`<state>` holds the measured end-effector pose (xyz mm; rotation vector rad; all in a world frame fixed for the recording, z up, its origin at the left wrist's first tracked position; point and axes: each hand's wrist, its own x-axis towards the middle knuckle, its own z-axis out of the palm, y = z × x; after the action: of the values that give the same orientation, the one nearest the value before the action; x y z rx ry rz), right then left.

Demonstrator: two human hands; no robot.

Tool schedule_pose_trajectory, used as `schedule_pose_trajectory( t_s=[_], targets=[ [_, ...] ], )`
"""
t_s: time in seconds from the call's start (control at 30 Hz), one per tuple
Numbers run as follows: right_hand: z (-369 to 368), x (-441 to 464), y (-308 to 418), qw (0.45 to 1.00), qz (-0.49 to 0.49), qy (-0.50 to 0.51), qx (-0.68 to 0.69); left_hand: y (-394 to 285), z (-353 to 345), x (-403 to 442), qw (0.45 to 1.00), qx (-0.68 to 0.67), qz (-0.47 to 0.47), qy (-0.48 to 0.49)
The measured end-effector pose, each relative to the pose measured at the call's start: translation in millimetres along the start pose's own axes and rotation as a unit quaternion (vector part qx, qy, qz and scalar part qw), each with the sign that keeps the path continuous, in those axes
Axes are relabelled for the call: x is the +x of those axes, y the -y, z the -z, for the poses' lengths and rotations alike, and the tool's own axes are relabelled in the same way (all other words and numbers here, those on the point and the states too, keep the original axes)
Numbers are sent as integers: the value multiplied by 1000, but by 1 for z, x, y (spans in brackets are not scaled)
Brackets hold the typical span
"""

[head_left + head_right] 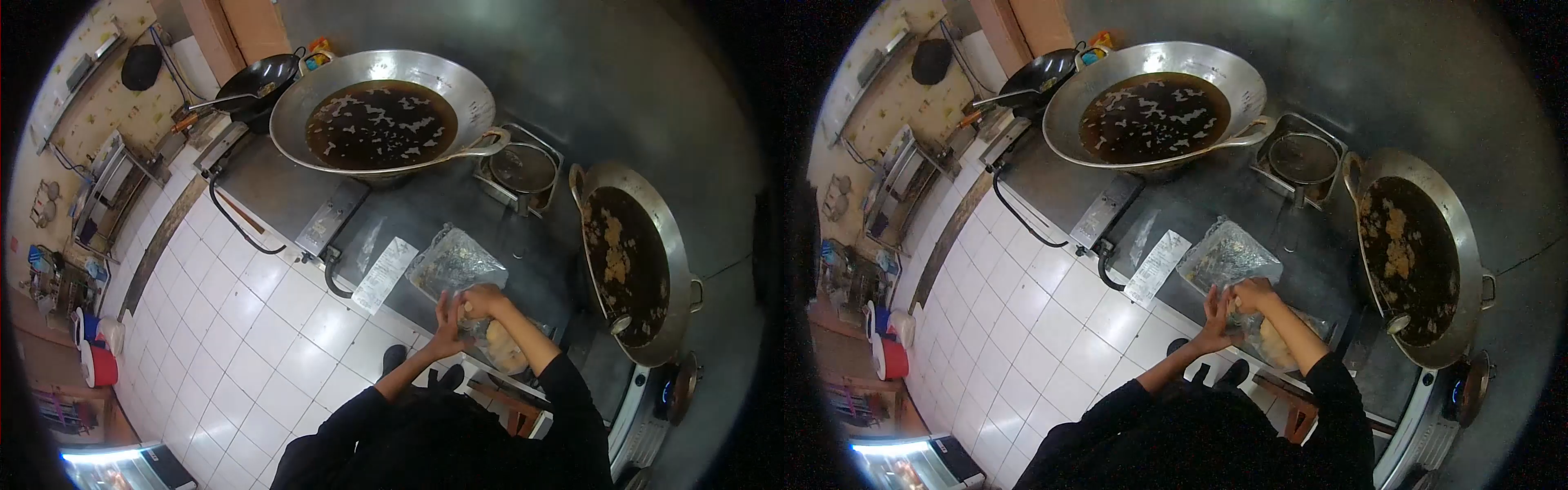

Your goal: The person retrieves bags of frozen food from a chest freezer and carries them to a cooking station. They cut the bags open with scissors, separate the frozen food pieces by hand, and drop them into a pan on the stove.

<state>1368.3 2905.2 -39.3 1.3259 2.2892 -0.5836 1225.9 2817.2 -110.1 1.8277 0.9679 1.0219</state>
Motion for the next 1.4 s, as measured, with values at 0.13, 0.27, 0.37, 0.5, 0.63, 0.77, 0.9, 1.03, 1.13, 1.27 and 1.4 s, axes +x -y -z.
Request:
schedule_pose_trajectory(
  t_s=[0.13,0.27,0.37,0.5,0.63,0.77,0.9,1.03,1.13,1.27,1.4],
  targets=[
    [7,-8,0,1000,-30,-3,7,9,-8,1,999,-31,35,-2],
    [8,-22,5,998,-22,-53,11,4,-4,0,997,22,67,26],
    [12,-37,3,995,-28,-71,67,3,-2,0,999,4,50,17],
    [15,-92,5,943,-64,-186,268,0,2,-4,999,46,18,16],
    [-22,-159,9,759,15,-239,606,11,-4,-15,992,124,-22,27],
    [-60,-252,14,519,-78,-219,823,12,-1,-17,990,137,9,27],
    [-101,-355,-17,463,-164,-400,774,-19,-7,-9,987,155,44,-25],
    [-115,-476,-54,388,-343,-562,645,-25,-10,-6,984,173,21,-30],
    [-118,-558,-88,413,-489,-607,470,-21,-13,-6,985,166,11,-43],
    [-162,-645,-161,455,-702,-528,149,-19,-13,-7,972,230,-13,-43],
    [-204,-690,-229,438,-817,-363,90,0,-11,-11,969,242,-4,-44]
  ],
)
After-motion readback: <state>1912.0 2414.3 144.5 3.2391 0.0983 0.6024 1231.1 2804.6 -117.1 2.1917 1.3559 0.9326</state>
